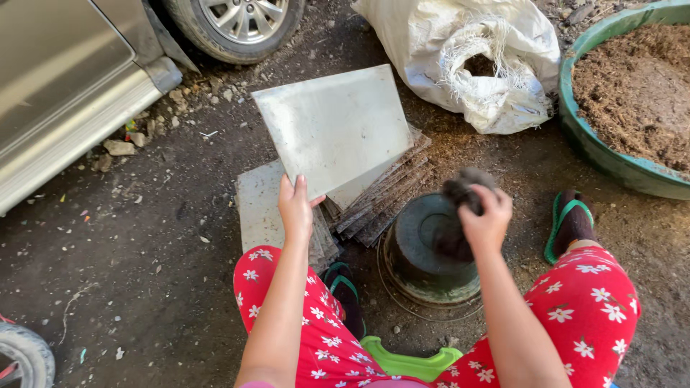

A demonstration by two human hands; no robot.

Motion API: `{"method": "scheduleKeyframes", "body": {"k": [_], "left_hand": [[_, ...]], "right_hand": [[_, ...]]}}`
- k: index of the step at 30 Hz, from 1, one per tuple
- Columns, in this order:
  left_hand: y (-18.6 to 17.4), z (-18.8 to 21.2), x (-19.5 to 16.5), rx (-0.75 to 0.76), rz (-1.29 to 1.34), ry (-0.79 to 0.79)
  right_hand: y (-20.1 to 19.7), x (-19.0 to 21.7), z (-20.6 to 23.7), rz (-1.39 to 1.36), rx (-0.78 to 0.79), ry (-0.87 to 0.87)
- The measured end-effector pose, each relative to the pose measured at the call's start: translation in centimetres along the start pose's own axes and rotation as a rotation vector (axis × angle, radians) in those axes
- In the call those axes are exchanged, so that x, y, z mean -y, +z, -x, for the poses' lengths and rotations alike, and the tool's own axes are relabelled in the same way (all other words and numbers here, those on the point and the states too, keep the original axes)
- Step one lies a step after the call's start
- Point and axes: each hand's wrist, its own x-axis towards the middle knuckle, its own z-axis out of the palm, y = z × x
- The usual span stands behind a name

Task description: The person sits on a small stool and wipes rectangular tiles with a dark cloth. They pick up tiles from a stack, wipe both sides, and place them onto a separate stack. The process is repeated for multiple tiles.

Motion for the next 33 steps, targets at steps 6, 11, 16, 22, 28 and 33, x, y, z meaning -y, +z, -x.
{"method": "scheduleKeyframes", "body": {"k": [6, 11, 16, 22, 28, 33], "left_hand": [[-1.0, 7.5, 5.1, 0.080, -0.022, 0.094], [0.5, 14.2, 13.1, 0.131, -0.278, 0.103], [1.2, 14.0, 14.9, 0.155, -0.031, 0.100], [1.7, 13.8, 13.5, 0.072, 0.261, -0.347], [2.6, 17.1, 19.5, 0.052, 0.320, -0.768], [1.4, 17.4, 22.2, 0.079, 0.261, -0.671]], "right_hand": [[-4.3, -3.8, -3.4, -0.214, -0.264, 0.191], [-5.4, -4.7, -1.8, -0.200, -0.222, 0.252], [-6.0, -3.5, -1.6, -0.218, -0.185, 0.257], [-7.7, 4.2, -3.0, -0.072, -0.085, -0.113], [-0.7, 13.8, 4.3, 0.010, 0.505, -0.318], [2.6, 13.6, 10.5, 0.394, 0.681, -0.452]]}}
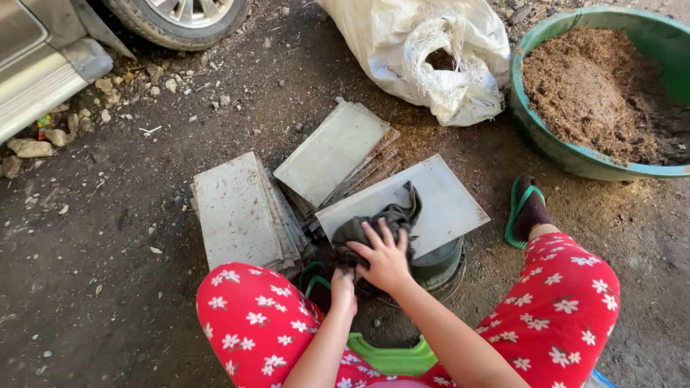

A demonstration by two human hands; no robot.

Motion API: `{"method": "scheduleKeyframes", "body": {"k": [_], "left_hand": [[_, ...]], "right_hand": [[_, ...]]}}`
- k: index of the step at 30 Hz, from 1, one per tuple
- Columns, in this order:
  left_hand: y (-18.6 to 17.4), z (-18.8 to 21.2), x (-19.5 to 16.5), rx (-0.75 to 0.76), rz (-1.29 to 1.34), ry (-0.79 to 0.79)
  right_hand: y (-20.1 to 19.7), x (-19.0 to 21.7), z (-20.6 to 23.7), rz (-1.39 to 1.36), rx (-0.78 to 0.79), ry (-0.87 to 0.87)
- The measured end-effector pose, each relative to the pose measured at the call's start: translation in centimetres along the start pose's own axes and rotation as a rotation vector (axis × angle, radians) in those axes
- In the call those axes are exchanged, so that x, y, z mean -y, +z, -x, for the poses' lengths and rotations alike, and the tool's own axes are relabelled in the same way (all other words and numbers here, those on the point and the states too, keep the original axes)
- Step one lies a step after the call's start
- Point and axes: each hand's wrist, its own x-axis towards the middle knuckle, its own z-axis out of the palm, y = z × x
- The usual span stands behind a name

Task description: The person sits on a small stool and wipes rectangular tiles with a dark cloth. They pick up tiles from a stack, wipe both sides, and place them onto a separate stack. The process is repeated for multiple tiles.

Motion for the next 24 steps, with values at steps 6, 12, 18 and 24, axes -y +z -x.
{"method": "scheduleKeyframes", "body": {"k": [6, 12, 18, 24], "left_hand": [[-0.2, 1.8, 0.1, -0.069, -0.030, -0.187], [1.0, 1.0, -1.4, -0.042, -0.102, -0.197], [-0.7, 0.0, -2.1, -0.139, -0.268, -0.162], [-1.0, -3.4, -3.4, -0.382, -0.451, 0.335]], "right_hand": [[-1.8, -14.7, 2.3, 0.183, -0.072, 0.442], [-4.6, -25.8, 2.4, 0.142, -0.226, 0.539], [-10.9, -27.3, -2.1, 0.346, -0.170, 0.382], [-12.2, -16.6, -10.3, 0.064, -0.246, 0.120]]}}
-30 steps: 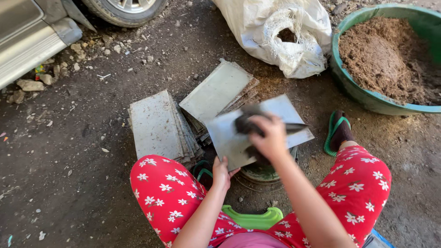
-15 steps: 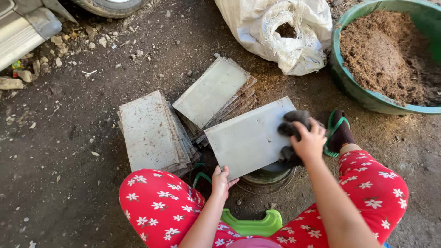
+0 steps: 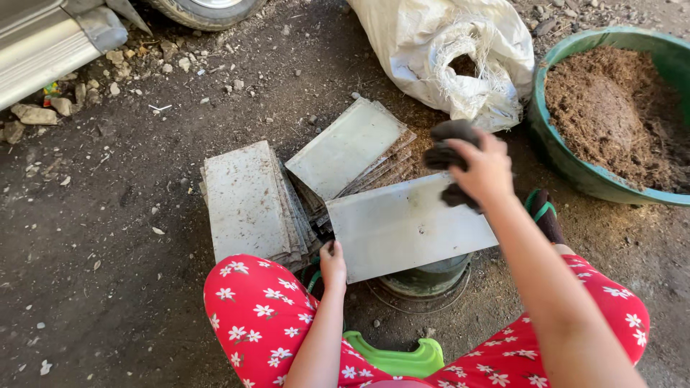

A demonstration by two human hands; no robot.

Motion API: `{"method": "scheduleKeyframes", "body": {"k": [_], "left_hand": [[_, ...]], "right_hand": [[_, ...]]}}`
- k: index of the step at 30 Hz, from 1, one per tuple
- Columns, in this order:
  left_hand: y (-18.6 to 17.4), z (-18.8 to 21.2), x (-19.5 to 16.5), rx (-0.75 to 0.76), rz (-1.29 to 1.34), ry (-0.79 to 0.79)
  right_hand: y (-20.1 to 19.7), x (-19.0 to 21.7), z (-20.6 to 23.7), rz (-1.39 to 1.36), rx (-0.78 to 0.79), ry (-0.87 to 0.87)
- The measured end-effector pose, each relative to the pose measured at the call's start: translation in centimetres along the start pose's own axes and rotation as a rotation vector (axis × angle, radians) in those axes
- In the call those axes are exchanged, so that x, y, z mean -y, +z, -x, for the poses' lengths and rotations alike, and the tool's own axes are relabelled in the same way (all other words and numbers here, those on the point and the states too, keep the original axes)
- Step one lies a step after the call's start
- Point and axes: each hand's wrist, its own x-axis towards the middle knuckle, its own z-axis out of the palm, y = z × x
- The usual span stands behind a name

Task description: The person sits on a small stool and wipes rectangular tiles with a dark cloth. They pick up tiles from a stack, wipe both sides, and place them onto a separate stack. The process is repeated for multiple tiles.

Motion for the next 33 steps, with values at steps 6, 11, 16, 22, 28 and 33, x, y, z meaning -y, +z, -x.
{"method": "scheduleKeyframes", "body": {"k": [6, 11, 16, 22, 28, 33], "left_hand": [[1.7, -0.5, 0.1, -0.079, -0.477, 0.092], [0.9, 1.2, 0.4, -0.149, -0.573, 0.155], [0.4, 1.9, 1.4, -0.143, -0.559, 0.129], [0.5, 2.0, 1.7, -0.156, -0.579, 0.117], [0.8, 1.3, 0.3, -0.121, -0.584, 0.040], [1.1, 0.9, 0.0, -0.108, -0.576, 0.105]], "right_hand": [[9.8, 17.4, 6.3, 0.097, 0.448, -0.221], [14.1, 16.8, 9.4, 0.031, 0.314, -0.114], [14.0, 6.4, 4.4, 0.240, 0.207, 0.124], [11.5, -6.0, 2.3, 0.271, 0.113, 0.345], [7.9, -10.7, 0.8, 0.536, 0.104, 0.204], [4.0, -6.6, -0.8, 0.380, -0.009, 0.108]]}}
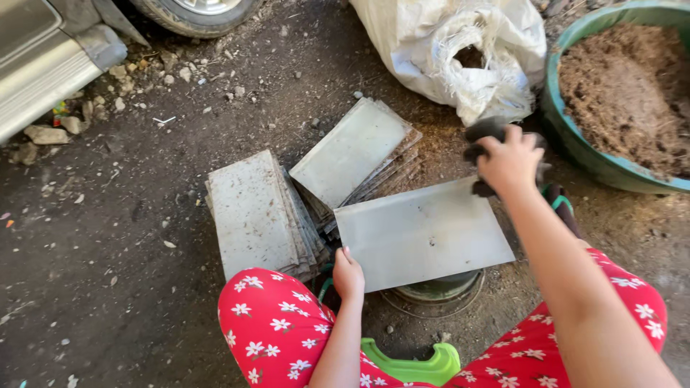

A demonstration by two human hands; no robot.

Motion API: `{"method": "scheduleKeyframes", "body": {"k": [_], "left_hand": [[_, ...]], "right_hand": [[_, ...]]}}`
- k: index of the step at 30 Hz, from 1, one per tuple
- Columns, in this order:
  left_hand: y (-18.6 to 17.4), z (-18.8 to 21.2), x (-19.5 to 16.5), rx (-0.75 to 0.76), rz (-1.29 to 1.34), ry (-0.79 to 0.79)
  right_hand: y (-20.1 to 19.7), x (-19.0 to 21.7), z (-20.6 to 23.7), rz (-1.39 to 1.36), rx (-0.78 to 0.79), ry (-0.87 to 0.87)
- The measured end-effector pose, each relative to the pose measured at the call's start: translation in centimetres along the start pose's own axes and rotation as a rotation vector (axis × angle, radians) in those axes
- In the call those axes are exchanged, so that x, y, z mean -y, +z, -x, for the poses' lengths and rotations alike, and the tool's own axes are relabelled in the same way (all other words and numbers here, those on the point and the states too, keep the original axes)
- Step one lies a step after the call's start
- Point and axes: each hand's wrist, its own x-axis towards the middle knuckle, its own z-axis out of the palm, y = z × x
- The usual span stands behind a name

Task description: The person sits on a small stool and wipes rectangular tiles with a dark cloth. They pick up tiles from a stack, wipe both sides, and place them onto a separate stack. The process is repeated for multiple tiles.

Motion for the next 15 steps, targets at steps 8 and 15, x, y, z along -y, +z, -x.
{"method": "scheduleKeyframes", "body": {"k": [8, 15], "left_hand": [[0.2, 0.4, -1.4, 0.069, -0.182, -0.020], [-1.5, -1.9, -3.4, 0.090, -0.231, 0.101]], "right_hand": [[-1.7, 16.8, 10.0, -0.227, 0.166, -0.407], [1.7, 5.5, 8.1, -0.062, 0.350, 0.248]]}}
